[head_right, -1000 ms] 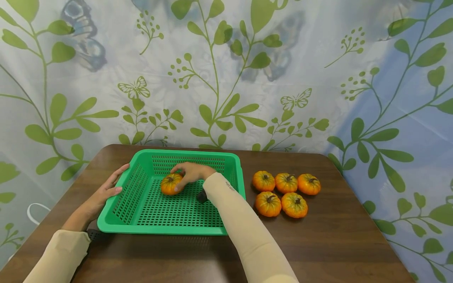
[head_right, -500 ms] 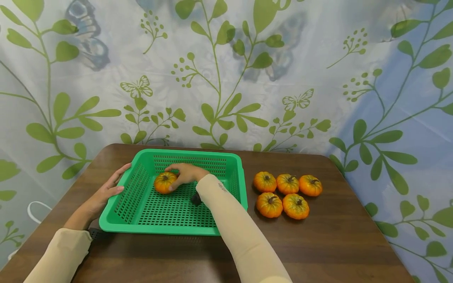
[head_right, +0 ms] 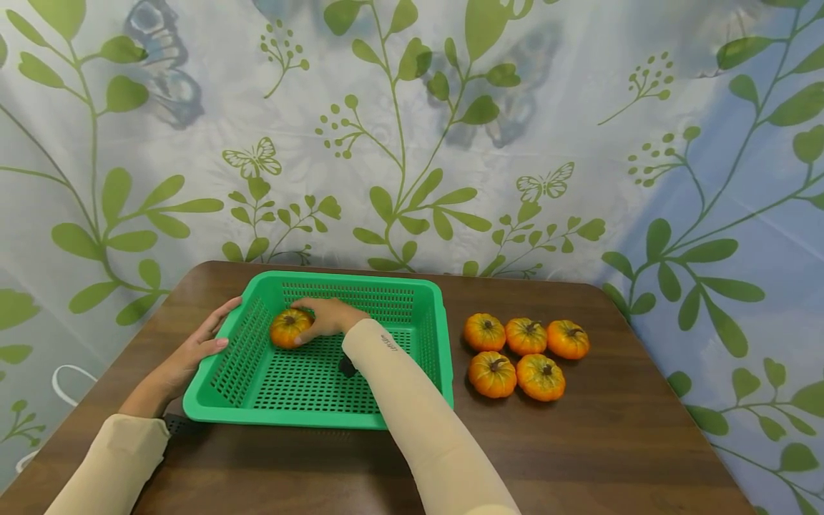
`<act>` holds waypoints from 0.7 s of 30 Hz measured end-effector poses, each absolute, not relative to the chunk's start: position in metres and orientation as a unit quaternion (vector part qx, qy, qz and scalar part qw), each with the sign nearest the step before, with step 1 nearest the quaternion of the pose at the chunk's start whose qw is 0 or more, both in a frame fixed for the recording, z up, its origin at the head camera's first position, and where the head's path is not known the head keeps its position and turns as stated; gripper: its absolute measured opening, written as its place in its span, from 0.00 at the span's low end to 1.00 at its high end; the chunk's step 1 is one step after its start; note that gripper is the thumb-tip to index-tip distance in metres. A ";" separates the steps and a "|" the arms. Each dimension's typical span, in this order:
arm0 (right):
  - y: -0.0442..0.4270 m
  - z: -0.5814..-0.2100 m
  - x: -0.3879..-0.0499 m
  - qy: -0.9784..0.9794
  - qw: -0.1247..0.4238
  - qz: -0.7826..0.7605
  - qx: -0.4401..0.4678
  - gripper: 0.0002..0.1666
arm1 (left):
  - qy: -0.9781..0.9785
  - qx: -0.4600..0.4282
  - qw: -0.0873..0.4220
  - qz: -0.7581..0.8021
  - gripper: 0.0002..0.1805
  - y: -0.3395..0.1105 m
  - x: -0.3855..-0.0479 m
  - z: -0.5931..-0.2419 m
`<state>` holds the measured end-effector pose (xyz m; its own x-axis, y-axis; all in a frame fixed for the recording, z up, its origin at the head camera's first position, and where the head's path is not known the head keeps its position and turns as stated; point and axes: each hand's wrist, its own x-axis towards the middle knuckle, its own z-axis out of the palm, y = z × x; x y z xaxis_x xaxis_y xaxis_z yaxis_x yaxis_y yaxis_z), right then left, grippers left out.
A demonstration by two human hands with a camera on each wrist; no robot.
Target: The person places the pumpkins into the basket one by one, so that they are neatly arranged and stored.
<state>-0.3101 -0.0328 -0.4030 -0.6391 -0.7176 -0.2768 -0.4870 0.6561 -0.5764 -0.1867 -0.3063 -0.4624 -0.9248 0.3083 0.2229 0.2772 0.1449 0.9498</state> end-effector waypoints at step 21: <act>-0.023 -0.386 -0.316 0.866 0.246 -0.259 -0.350 0.44 | 0.744 0.201 0.010 0.637 0.38 -0.307 -0.188 -0.464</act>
